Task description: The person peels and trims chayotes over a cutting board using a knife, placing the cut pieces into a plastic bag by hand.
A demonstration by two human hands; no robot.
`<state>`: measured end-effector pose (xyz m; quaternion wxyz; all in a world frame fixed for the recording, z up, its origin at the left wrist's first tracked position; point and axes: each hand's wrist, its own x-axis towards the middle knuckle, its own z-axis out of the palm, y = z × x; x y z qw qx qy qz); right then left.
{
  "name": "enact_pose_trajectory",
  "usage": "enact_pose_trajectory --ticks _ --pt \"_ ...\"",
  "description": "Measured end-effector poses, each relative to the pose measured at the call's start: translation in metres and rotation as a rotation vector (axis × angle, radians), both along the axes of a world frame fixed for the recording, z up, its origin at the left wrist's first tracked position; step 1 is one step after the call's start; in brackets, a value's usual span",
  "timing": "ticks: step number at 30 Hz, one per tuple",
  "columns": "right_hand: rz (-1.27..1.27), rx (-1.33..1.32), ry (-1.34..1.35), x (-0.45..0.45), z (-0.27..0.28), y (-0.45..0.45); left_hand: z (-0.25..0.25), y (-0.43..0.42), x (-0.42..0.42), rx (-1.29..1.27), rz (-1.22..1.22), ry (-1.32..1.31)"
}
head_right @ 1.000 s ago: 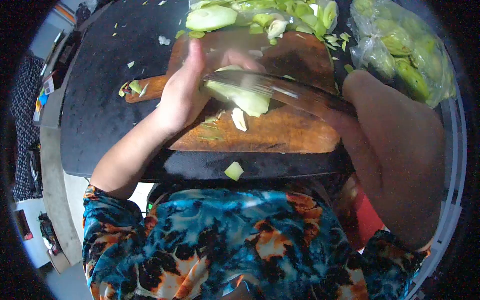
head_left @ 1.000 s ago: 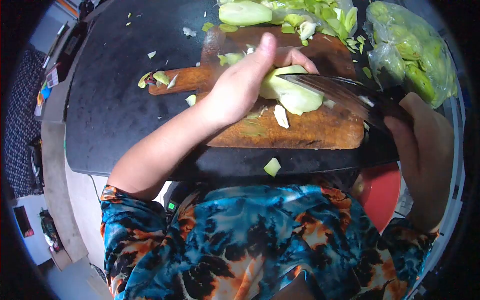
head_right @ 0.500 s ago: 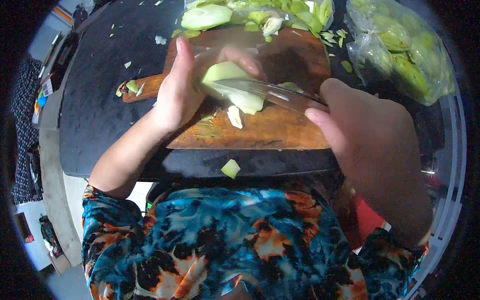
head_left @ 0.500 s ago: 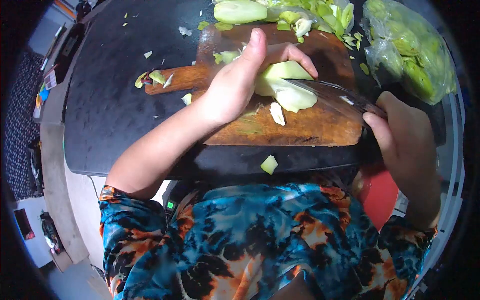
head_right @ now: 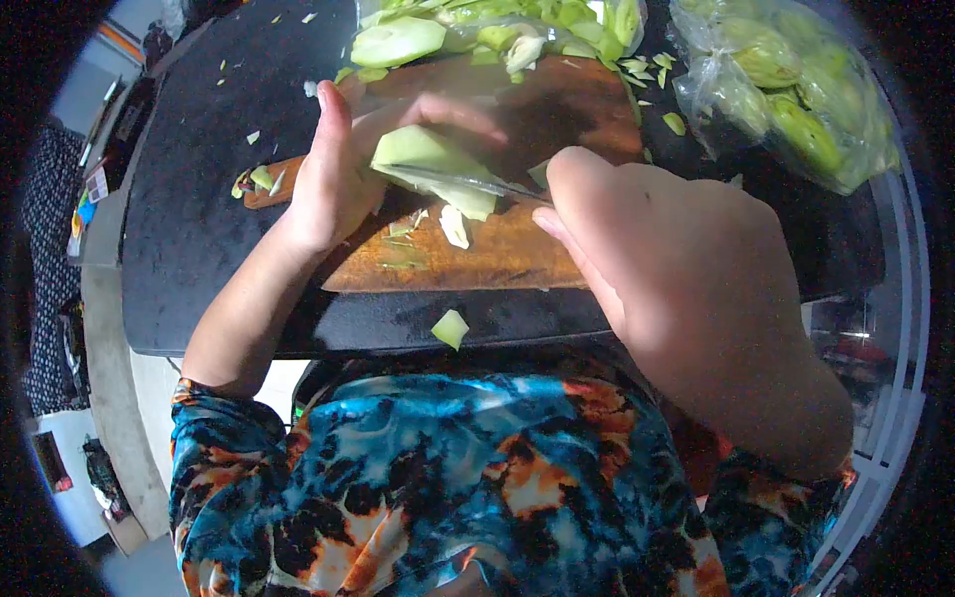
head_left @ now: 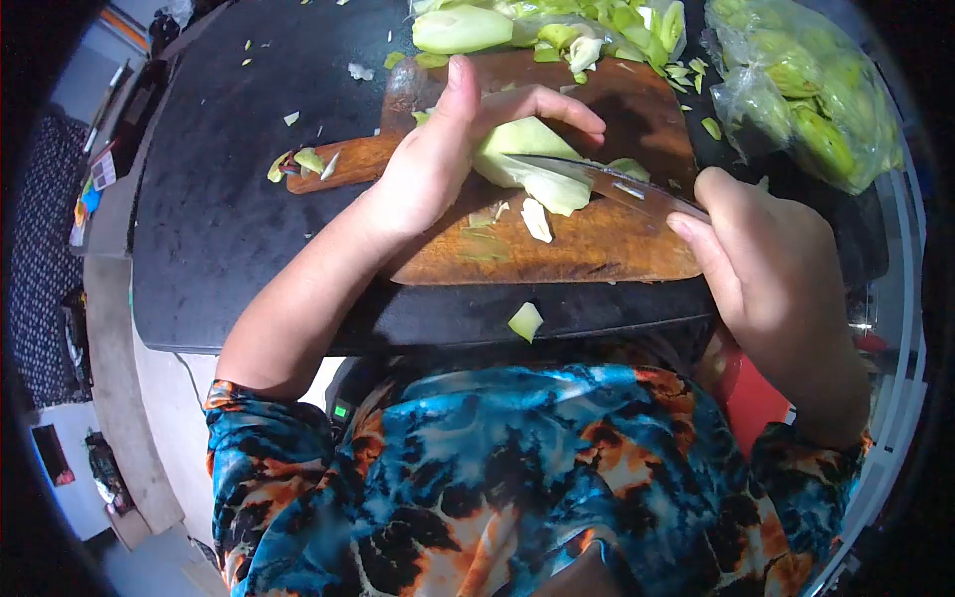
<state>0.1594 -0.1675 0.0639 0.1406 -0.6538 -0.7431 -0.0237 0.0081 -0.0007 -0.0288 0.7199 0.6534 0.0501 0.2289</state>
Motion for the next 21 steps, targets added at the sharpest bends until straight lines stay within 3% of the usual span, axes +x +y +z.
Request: enact_pose_trajectory --ticks 6,9,16,19,21 --pt "-0.039 -0.1 -0.025 0.004 -0.001 0.004 0.013 0.011 -0.003 0.097 -0.083 0.167" --pt "-0.038 -0.168 -0.053 0.018 -0.028 0.0 0.015 -0.005 0.002 -0.047 -0.1 0.081" --pt "-0.053 -0.035 -0.152 0.015 -0.033 0.0 0.013 0.007 0.003 0.277 -0.141 0.033" --pt "-0.054 -0.018 -0.175 0.012 -0.031 -0.001 0.015 0.012 -0.003 0.26 -0.139 0.039" --pt "-0.058 -0.028 -0.181 0.011 -0.029 -0.003 0.024 0.017 -0.01 0.524 -0.06 -0.006"
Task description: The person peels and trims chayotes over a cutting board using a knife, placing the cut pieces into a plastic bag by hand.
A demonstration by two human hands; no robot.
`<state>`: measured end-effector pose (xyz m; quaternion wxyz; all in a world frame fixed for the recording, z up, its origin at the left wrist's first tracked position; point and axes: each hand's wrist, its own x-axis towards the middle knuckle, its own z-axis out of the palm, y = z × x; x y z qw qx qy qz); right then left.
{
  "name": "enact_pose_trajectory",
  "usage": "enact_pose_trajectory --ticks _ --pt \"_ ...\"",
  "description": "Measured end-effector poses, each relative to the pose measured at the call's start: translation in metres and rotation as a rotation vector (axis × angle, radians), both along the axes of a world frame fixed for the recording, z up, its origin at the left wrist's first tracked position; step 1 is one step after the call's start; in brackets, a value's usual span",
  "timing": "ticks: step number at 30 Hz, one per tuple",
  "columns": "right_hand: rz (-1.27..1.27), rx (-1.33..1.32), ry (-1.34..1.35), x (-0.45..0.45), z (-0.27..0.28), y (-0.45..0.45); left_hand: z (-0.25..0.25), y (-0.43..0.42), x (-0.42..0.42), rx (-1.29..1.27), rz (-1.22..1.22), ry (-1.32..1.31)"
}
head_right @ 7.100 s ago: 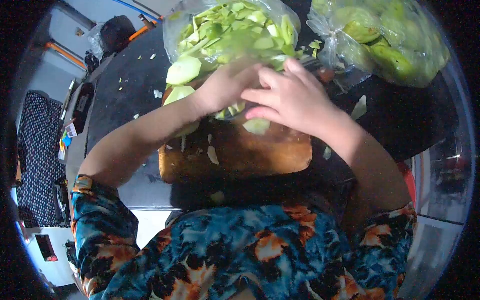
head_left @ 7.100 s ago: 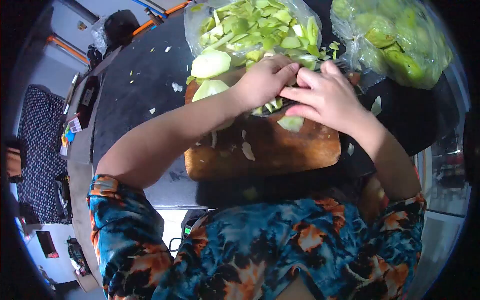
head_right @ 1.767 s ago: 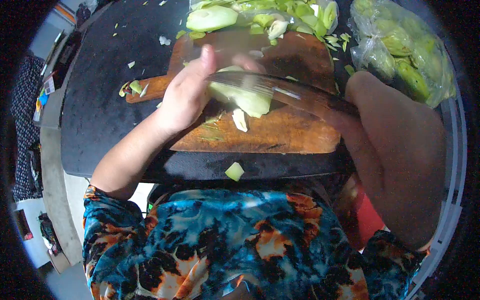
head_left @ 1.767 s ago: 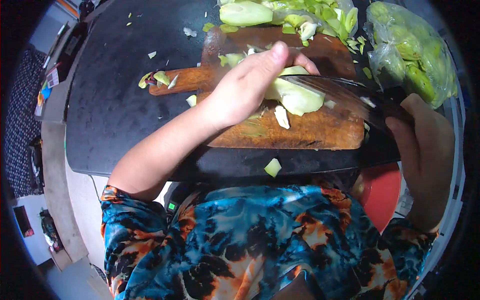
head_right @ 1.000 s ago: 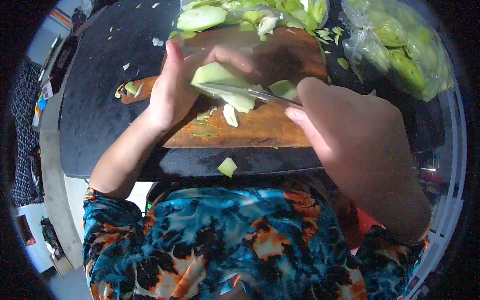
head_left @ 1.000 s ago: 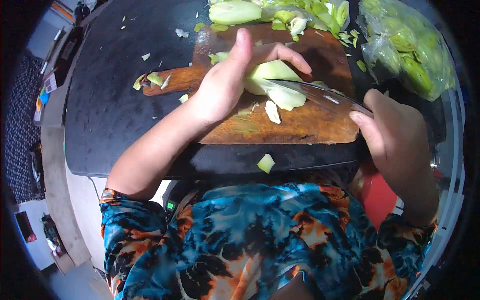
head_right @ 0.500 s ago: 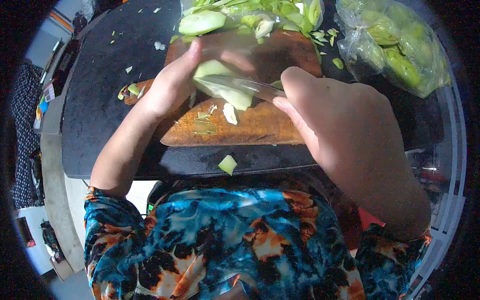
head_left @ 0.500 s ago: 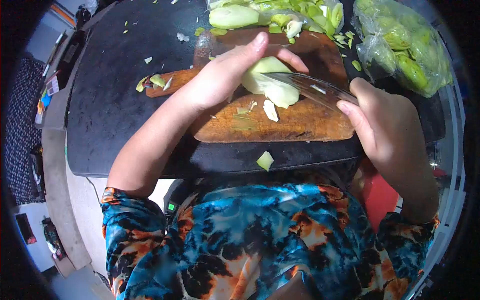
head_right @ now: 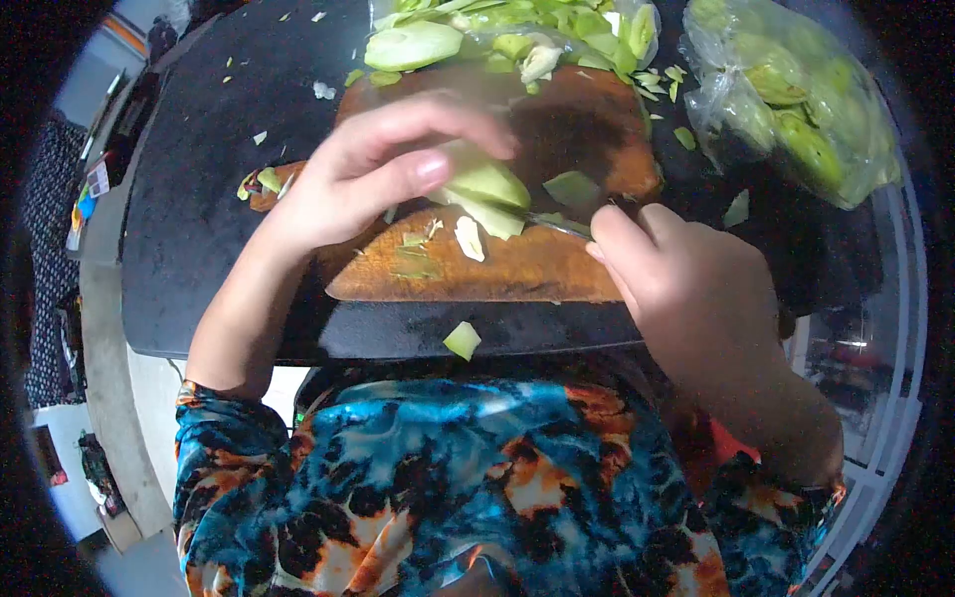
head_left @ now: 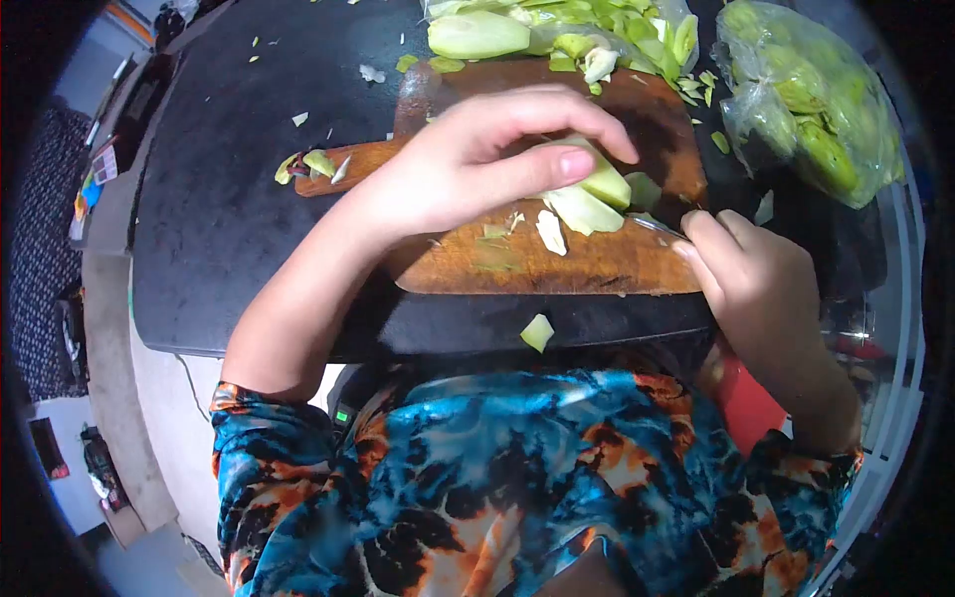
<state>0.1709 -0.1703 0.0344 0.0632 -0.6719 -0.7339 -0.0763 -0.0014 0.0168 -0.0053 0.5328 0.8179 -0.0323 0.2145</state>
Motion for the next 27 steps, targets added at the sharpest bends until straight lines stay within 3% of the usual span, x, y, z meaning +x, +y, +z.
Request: enact_pose_trajectory --ticks 3,7,11,15,18,27 --pt "-0.014 0.007 -0.058 0.007 0.002 -0.001 0.009 0.012 -0.009 0.339 0.063 -0.108" --pt "-0.054 0.106 -0.052 0.013 0.009 0.0 0.004 0.02 -0.014 0.412 0.135 -0.049" --pt "-0.003 0.13 0.038 0.01 0.011 0.005 0.0 0.015 -0.013 0.367 0.175 0.015" --pt "0.071 0.111 0.138 0.002 0.02 0.024 0.0 0.013 -0.016 0.107 0.278 0.187" --pt "0.18 0.143 0.136 0.003 0.017 0.046 -0.011 0.024 -0.023 0.005 0.345 0.117" --pt "0.193 0.034 0.104 -0.01 0.0 0.098 -0.004 0.045 -0.04 0.012 0.451 0.363"
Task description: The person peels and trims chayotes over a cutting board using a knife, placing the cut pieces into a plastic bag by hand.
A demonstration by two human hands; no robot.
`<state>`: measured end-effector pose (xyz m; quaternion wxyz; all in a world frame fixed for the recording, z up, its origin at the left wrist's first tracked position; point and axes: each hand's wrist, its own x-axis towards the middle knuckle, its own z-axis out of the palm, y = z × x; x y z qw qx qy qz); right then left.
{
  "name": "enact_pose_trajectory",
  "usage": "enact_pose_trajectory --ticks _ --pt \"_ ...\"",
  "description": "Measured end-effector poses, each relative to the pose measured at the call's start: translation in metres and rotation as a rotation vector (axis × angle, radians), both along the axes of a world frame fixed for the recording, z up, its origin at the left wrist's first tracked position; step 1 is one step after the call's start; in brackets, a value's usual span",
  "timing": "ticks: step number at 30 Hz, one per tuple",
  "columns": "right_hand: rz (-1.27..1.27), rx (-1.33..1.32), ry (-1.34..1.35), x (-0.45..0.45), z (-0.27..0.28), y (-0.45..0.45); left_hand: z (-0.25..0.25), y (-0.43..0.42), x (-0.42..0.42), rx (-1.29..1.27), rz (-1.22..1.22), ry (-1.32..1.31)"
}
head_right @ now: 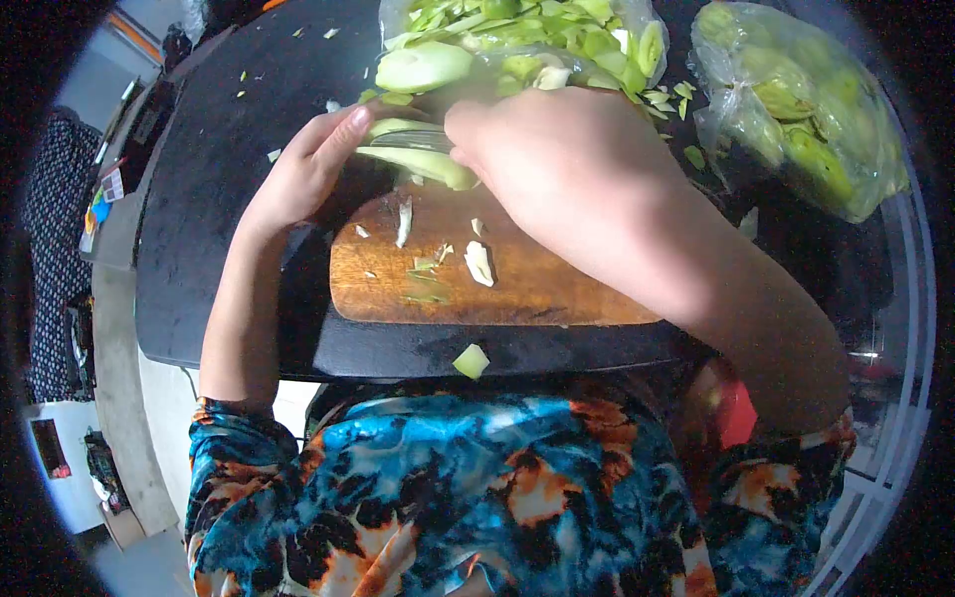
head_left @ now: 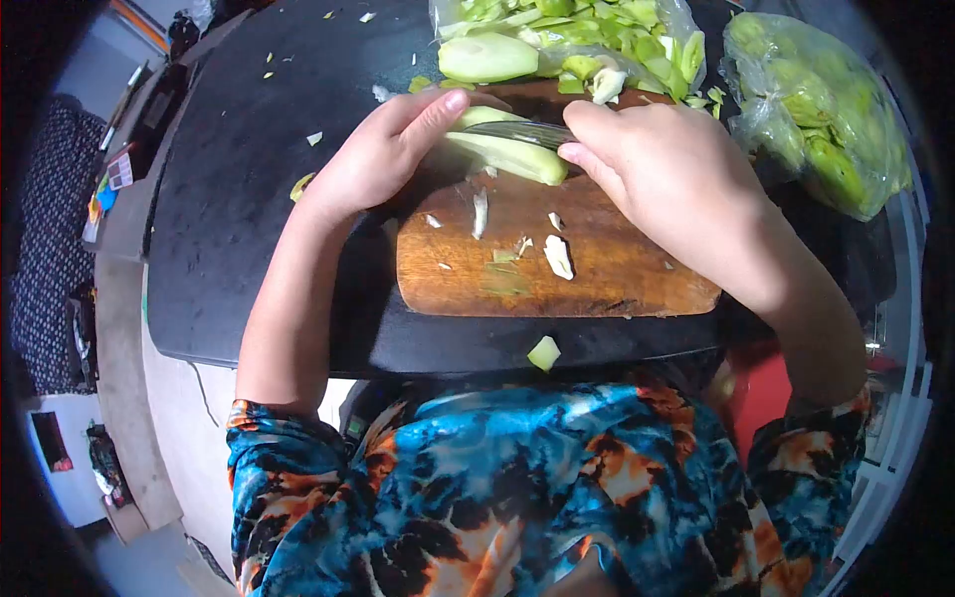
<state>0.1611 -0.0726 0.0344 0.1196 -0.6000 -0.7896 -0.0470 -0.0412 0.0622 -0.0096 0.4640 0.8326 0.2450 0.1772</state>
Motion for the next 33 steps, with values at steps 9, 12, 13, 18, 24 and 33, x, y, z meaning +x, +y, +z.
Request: enact_pose_trajectory --ticks 9,12,13,18,24,33 --pt "0.076 -0.033 -0.105 -0.009 -0.018 -0.005 -0.012 -0.002 0.007 0.0 -0.057 -0.154" --pt "0.027 -0.084 -0.141 -0.02 -0.023 -0.016 -0.018 -0.003 0.011 -0.026 0.038 -0.154" --pt "-0.003 -0.042 -0.21 -0.027 -0.027 -0.023 -0.025 0.001 0.014 0.03 0.132 -0.131" --pt "-0.041 -0.012 -0.192 -0.003 -0.042 -0.032 -0.034 0.004 0.028 0.307 0.358 -0.1" --pt "-0.228 0.021 0.241 0.041 -0.006 -0.063 -0.02 0.005 0.017 0.164 0.317 -0.195" --pt "-0.34 0.14 0.353 0.069 -0.009 -0.07 0.018 -0.022 0.012 0.267 0.1 0.181"
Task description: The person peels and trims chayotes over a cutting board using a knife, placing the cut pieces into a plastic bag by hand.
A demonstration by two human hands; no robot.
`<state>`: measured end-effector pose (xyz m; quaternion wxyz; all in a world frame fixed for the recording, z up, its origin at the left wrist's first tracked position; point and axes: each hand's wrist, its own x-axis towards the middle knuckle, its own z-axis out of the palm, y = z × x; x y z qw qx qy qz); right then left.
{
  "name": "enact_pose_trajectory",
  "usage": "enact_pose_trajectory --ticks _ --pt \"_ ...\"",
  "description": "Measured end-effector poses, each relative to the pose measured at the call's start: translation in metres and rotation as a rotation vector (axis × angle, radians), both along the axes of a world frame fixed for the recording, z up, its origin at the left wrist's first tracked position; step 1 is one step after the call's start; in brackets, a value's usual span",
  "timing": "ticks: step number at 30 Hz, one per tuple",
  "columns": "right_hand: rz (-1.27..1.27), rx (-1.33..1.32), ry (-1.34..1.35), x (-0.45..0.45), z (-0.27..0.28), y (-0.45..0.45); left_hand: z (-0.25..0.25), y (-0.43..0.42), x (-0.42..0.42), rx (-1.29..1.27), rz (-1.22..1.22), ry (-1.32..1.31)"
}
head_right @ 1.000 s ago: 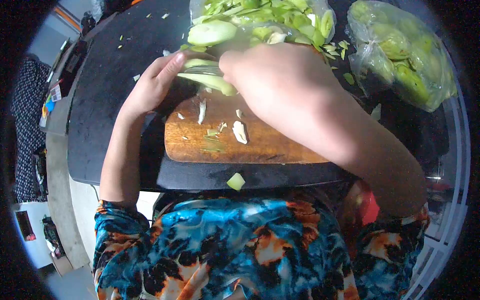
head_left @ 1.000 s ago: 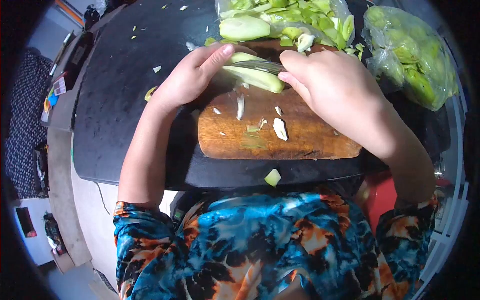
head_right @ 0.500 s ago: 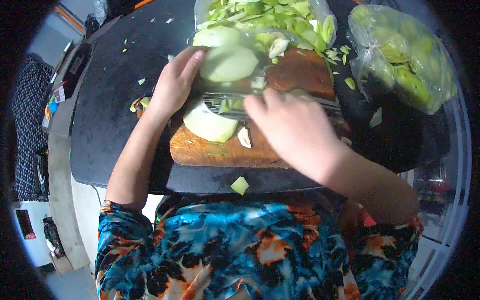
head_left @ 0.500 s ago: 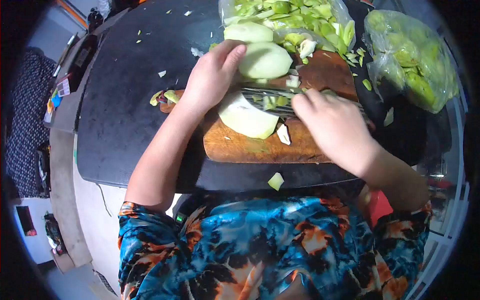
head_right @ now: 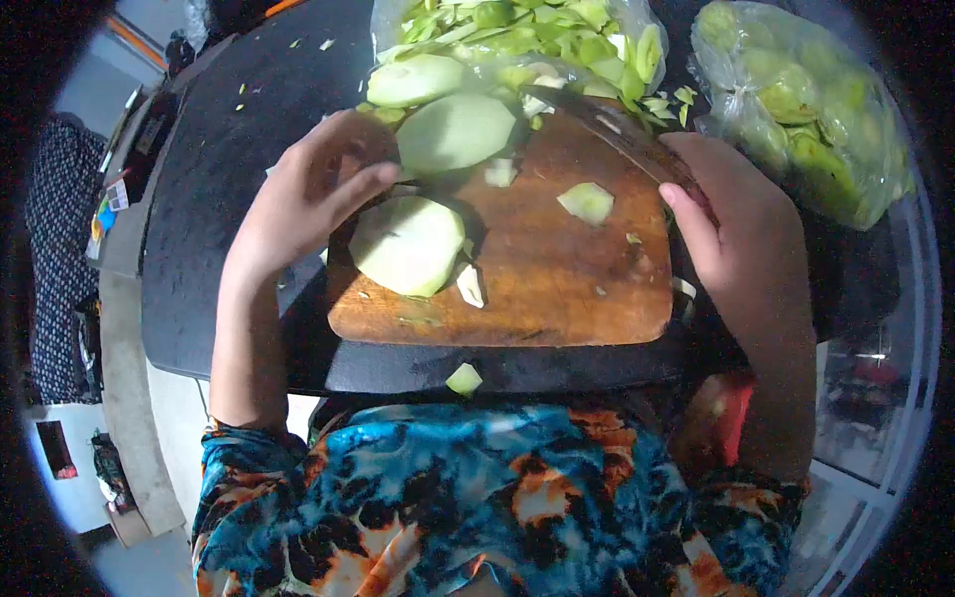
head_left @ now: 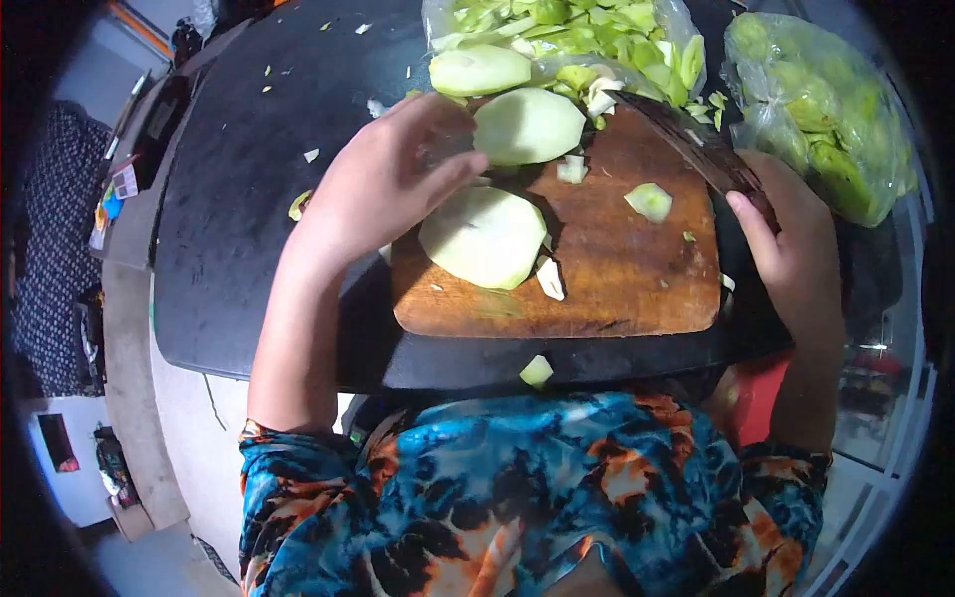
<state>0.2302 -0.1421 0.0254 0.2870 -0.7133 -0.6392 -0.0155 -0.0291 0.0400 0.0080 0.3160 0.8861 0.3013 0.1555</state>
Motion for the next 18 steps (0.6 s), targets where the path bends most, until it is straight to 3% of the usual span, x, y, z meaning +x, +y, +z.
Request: enact_pose_trajectory --ticks 3,4,6,8,12,13,14,16,18 --pt "0.08 0.044 -0.111 0.0 -0.005 0.002 0.0 -0.002 -0.013 -0.038 -0.285 -0.017" --pt "0.113 0.056 -0.171 0.0 -0.008 0.003 -0.004 -0.005 -0.013 0.077 -0.382 0.008" --pt "0.165 0.013 -0.185 -0.002 -0.011 0.003 -0.002 -0.017 -0.007 0.277 -0.408 0.151" --pt "0.186 -0.095 -0.2 -0.008 -0.009 -0.002 -0.001 -0.024 -0.002 0.308 -0.365 0.138" --pt "0.157 -0.022 -0.055 -0.014 -0.012 -0.005 -0.006 -0.026 0.001 0.311 -0.241 0.103" --pt "0.126 -0.032 -0.025 -0.015 -0.009 -0.007 -0.01 -0.023 0.0 0.131 -0.145 -0.027" --pt "0.097 -0.041 0.005 -0.018 -0.004 -0.008 -0.003 -0.023 -0.003 -0.276 -0.005 0.02" --pt "0.07 -0.037 0.037 -0.019 0.0 -0.009 -0.009 -0.016 -0.007 -0.56 -0.019 -0.205" --pt "0.075 -0.013 0.043 -0.018 0.0 -0.011 -0.01 -0.007 -0.009 -0.691 -0.016 -0.201"
